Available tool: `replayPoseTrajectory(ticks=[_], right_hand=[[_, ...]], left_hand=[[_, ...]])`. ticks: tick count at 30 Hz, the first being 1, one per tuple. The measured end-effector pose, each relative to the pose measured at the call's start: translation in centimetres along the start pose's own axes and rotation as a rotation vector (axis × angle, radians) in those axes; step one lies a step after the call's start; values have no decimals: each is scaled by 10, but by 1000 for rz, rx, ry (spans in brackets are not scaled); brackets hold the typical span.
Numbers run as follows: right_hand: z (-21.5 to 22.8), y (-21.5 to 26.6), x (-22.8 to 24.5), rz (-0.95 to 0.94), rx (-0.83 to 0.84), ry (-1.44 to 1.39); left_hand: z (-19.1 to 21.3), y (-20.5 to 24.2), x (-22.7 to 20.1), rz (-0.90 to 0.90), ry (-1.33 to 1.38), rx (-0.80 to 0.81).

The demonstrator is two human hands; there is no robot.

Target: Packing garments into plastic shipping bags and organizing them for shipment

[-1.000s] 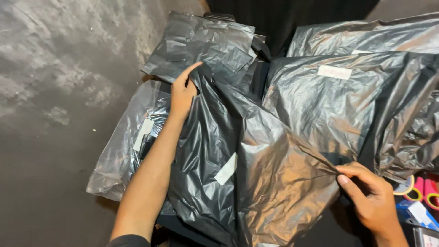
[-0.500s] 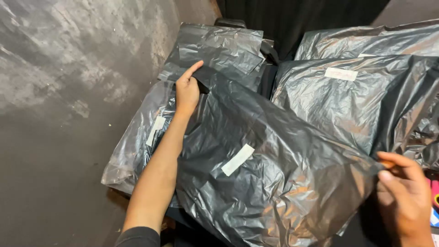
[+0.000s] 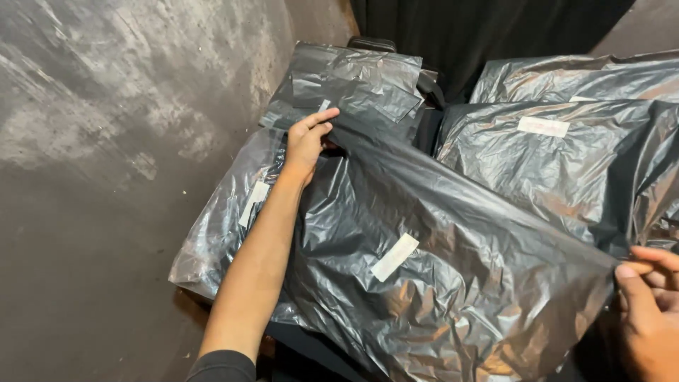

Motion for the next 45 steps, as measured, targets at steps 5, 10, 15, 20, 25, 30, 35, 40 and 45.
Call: replayPoseTrajectory(ticks=[5,10,15,20,25,30,35,40,45], right_hand=[[-13,2,12,76,47,-15],[-12,-5,2,41,129,-68],[-20,-13,-19,53,193,-155],[-8,-18,-11,53,137,-203],[-6,-9,11,235,-9,-438],[18,33,76,709,-190,6],[24,116,96,888,118,148],[13,197,66,908,239,463],[15,208,40,792,286,356]], left_hand=[[17,-30,27,-52,45,-21],[7,-17,19,-90,-247,-40],[9,-14,21,-262,-507,45],[16,-6,11,-4,-537,1],[-16,68,-82,-127,-786,92],[-1,133,-114,-166,-1213,161],[52,213,-114,-436,-1265,257],[104,263,-93,-542,-1449,357],[114,283,-89,-672,-1425,338]])
Point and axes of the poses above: each hand's wrist, its own y-axis away from the middle knuckle, its own z-axis out of the back of the hand, x = y × z, the point moved 2 cm from there along -y, towards the middle knuckle, and after that the axes turned 5 degrees about -x, right-handed, at the moved point
